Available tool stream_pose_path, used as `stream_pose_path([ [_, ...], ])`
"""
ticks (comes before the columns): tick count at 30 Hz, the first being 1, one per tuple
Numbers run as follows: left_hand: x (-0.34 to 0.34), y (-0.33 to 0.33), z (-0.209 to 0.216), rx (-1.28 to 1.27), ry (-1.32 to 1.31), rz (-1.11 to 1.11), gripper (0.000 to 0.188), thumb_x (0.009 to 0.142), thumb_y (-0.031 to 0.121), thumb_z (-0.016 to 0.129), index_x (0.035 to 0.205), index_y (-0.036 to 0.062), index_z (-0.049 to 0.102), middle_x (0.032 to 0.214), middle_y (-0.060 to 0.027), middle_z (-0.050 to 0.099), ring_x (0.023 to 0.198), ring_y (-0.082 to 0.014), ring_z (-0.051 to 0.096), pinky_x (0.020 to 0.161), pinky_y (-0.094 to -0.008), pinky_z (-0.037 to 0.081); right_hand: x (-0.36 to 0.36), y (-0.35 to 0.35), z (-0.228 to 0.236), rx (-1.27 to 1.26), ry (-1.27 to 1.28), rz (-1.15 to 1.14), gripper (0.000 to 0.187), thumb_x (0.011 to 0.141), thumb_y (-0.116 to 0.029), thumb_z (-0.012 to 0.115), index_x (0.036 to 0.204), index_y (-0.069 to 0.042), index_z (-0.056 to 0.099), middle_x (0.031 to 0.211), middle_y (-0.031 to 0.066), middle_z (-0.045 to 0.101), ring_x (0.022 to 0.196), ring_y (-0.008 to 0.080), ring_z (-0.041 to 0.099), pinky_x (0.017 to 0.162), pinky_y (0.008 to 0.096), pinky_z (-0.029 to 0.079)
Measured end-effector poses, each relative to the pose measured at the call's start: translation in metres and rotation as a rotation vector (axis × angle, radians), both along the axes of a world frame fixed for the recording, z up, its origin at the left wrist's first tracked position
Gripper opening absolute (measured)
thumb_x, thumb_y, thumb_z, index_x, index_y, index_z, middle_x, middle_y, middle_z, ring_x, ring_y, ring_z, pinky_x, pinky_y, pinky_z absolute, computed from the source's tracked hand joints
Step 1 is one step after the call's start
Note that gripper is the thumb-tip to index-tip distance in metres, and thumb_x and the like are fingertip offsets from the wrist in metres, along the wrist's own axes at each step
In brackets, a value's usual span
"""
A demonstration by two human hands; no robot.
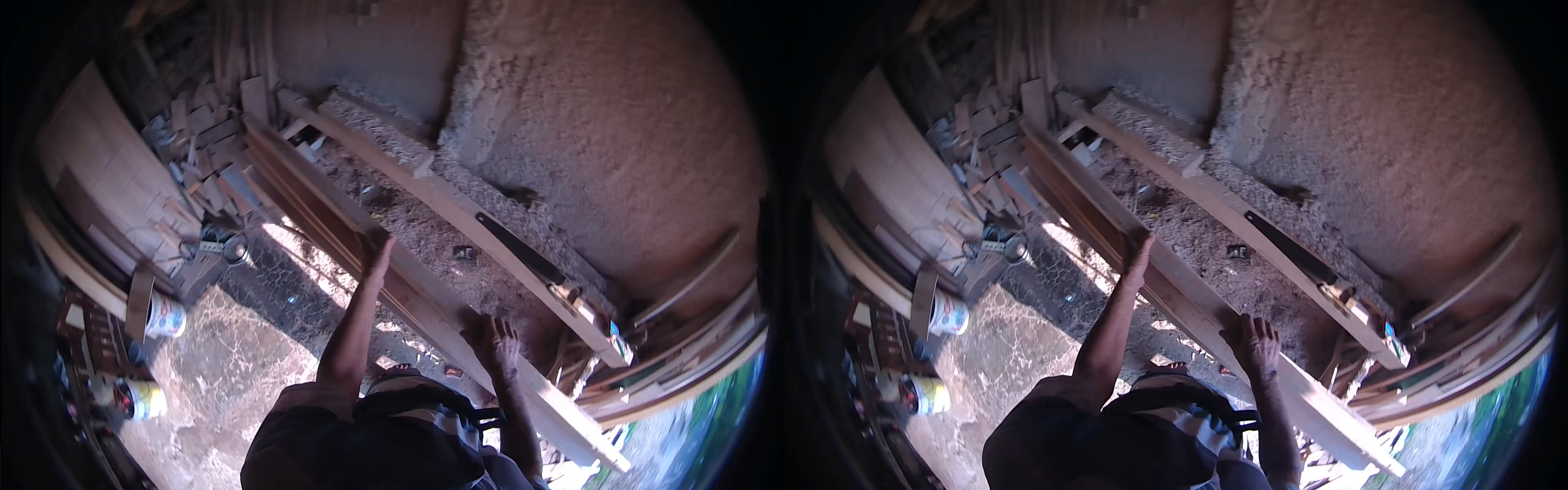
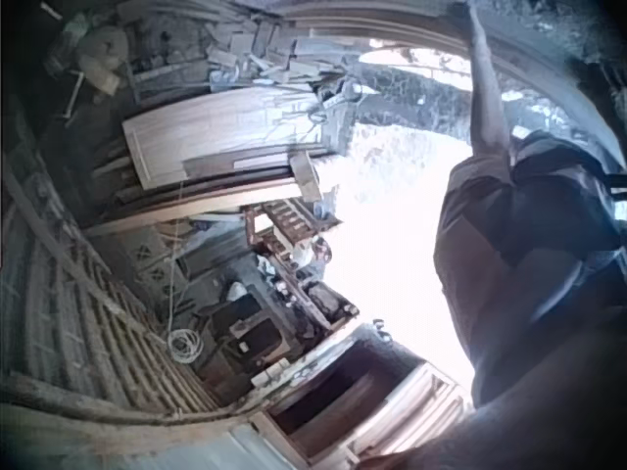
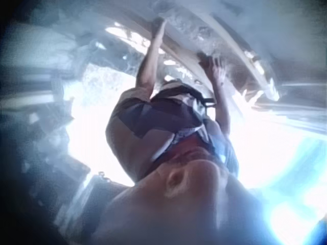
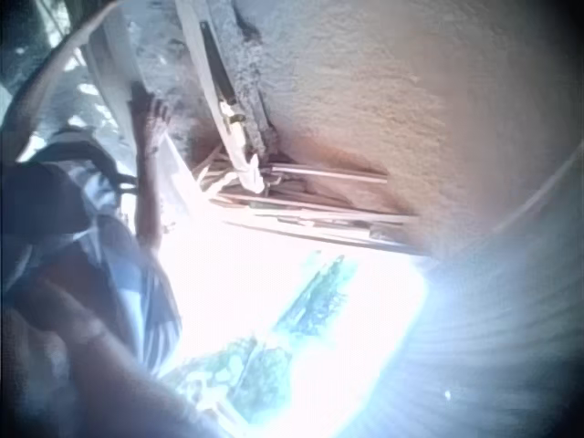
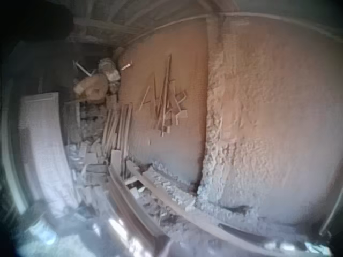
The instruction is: The person assembles a wooden frame by positioning planks, hammering nails to secure joints, and measuring components with a tape measure. The person repeatedly adjusts and aligns the planks to ensure proper fit.
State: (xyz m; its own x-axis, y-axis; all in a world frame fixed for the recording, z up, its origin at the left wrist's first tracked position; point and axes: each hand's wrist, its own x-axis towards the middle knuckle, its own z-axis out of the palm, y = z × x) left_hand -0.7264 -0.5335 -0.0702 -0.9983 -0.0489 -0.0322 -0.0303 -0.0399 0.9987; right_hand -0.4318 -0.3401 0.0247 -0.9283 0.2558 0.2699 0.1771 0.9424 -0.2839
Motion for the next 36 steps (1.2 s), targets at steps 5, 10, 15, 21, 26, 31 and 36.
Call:
stream_pose_path([
  [5,-0.018,-0.008,0.007,0.105,-0.423,-0.256,0.085,0.086,0.063,0.068,0.148,0.0109,0.044,0.142,-0.0125,0.052,0.129,-0.0277,0.052,0.109,-0.0462,0.042,0.005,0.006,-0.007,0.015,-0.091,-0.064,0.056,0.083,-0.058,0.070,0.115,-0.013,0.059,0.102,0.0085,0.061,0.103,0.0289,0.060,0.087,0.0473,0.048],
  [10,-0.035,-0.020,-0.010,-0.189,-0.117,-0.326,0.092,0.094,0.063,0.057,0.160,0.0068,0.028,0.164,-0.0162,0.029,0.150,-0.0289,0.032,0.122,-0.0445,0.027,0.014,0.005,-0.020,0.103,-0.052,-0.098,0.074,0.079,-0.062,0.074,0.135,-0.019,0.054,0.105,0.0048,0.062,0.101,0.0227,0.058,0.082,0.0432,0.043],
  [15,-0.052,-0.010,-0.017,-0.543,0.231,-0.189,0.087,0.098,0.055,0.058,0.157,-0.0015,0.030,0.163,-0.0236,0.030,0.150,-0.0369,0.032,0.123,-0.0460,0.025,0.062,0.023,-0.030,0.127,-0.028,-0.211,0.082,0.076,-0.063,0.076,0.142,-0.020,0.050,0.107,0.0049,0.060,0.104,0.0230,0.057,0.085,0.0441,0.040],
  [21,0.084,0.055,0.064,-0.797,0.825,-0.583,0.087,0.091,0.061,0.065,0.148,-0.0022,0.047,0.155,-0.0280,0.041,0.147,-0.0432,0.035,0.122,-0.0542,0.025,0.127,0.048,-0.022,0.057,0.024,-0.256,0.073,0.073,-0.057,0.080,0.133,-0.023,0.058,0.107,0.0034,0.059,0.107,0.0226,0.056,0.090,0.0457,0.040],
  [26,0.243,0.139,0.102,-0.948,1.200,-1.251,0.092,0.077,0.064,0.076,0.146,0.0067,0.053,0.153,-0.0173,0.049,0.147,-0.0383,0.037,0.123,-0.0599,0.012,0.193,0.067,-0.006,0.110,0.317,-0.298,0.049,0.086,-0.041,0.074,0.129,-0.020,0.062,0.115,0.0036,0.060,0.112,0.0228,0.056,0.099,0.0441,0.041],
  [31,0.357,0.213,0.115,-1.002,1.198,-1.530,0.090,0.078,0.059,0.078,0.147,0.0087,0.051,0.153,-0.0156,0.050,0.148,-0.0335,0.037,0.123,-0.0600,0.015,0.313,0.088,0.002,-0.106,0.751,-0.793,0.014,0.088,-0.012,0.070,0.103,-0.011,0.070,0.096,0.0088,0.068,0.089,0.0293,0.067,0.075,0.0394,0.055],
  [36,0.443,0.267,0.116,-1.019,1.100,-1.588,0.082,0.076,0.049,0.083,0.143,0.0124,0.053,0.133,-0.0172,0.064,0.125,-0.0368,0.059,0.106,-0.0529,0.043,0.433,0.126,-0.018,-0.637,0.923,-1.554,0.038,0.099,-0.037,0.065,0.093,0.000,0.062,0.076,0.0097,0.064,0.071,0.0181,0.066,0.066,0.0347,0.054],
])
